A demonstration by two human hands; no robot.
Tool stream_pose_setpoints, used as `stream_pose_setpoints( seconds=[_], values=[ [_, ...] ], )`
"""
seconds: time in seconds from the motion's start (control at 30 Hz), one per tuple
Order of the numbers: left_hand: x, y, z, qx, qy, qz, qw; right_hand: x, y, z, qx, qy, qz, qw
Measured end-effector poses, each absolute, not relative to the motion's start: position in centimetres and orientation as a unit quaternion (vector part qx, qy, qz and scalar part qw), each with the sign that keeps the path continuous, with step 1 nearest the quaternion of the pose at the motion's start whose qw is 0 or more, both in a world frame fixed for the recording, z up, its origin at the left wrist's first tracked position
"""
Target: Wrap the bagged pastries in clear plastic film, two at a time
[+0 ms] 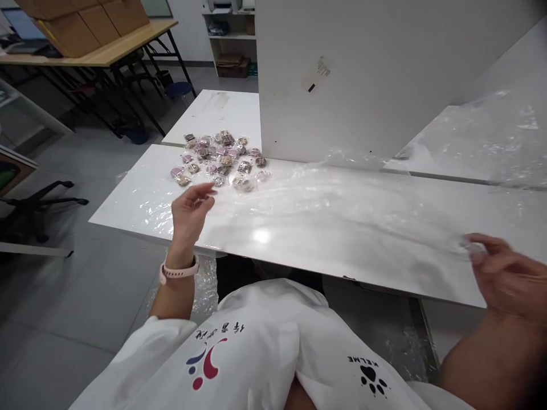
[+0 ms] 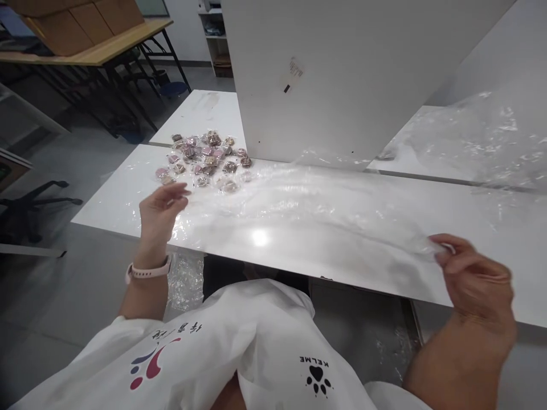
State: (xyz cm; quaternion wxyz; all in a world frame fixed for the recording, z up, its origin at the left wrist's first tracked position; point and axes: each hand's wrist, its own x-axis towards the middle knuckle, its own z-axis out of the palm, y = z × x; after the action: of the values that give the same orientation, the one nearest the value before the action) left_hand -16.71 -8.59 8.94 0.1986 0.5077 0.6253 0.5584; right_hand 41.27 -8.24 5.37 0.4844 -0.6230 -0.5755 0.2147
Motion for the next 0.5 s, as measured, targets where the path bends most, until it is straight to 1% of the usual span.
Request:
stream_pose_setpoints(
  seconds=[0.07,0.1,0.17,0.23,0.3,0.33,0.4,0.43,0.5],
  values=[
    [-17.3,-10.5,7.4,0.507,0.662,0.487,0.259,41.2,-9.4,3.9,-0.614,-0.577,0.3,0.447],
    [-17.7,-11.3,6.6,0.51,0.674,0.451,0.286,41.4,-9.6,3.2,-0.616,-0.581,0.338,0.41],
    [-18.6,-12.6,4.9,0.532,0.685,0.372,0.33,41.9,-9.5,2.0,-0.638,-0.599,0.375,0.306],
    [-19.5,-13.4,3.6,0.563,0.69,0.302,0.34,42.7,-8.8,1.2,-0.652,-0.626,0.373,0.211],
    [-20.1,-13.8,2.9,0.587,0.707,0.255,0.3,43.0,-8.1,1.2,-0.659,-0.656,0.334,0.155],
    [-20.3,-13.8,2.8,0.594,0.719,0.242,0.268,43.0,-7.7,1.5,-0.667,-0.666,0.3,0.146],
    [-19.9,-13.5,3.0,0.598,0.733,0.246,0.212,42.0,-7.0,2.9,-0.692,-0.671,0.213,0.16],
    [-19.4,-13.2,3.2,0.597,0.733,0.256,0.201,41.1,-6.6,3.8,-0.701,-0.671,0.169,0.175],
    [-17.4,-12.2,3.4,0.599,0.723,0.271,0.214,38.4,-5.2,5.6,-0.7,-0.676,0.108,0.204]
  ],
)
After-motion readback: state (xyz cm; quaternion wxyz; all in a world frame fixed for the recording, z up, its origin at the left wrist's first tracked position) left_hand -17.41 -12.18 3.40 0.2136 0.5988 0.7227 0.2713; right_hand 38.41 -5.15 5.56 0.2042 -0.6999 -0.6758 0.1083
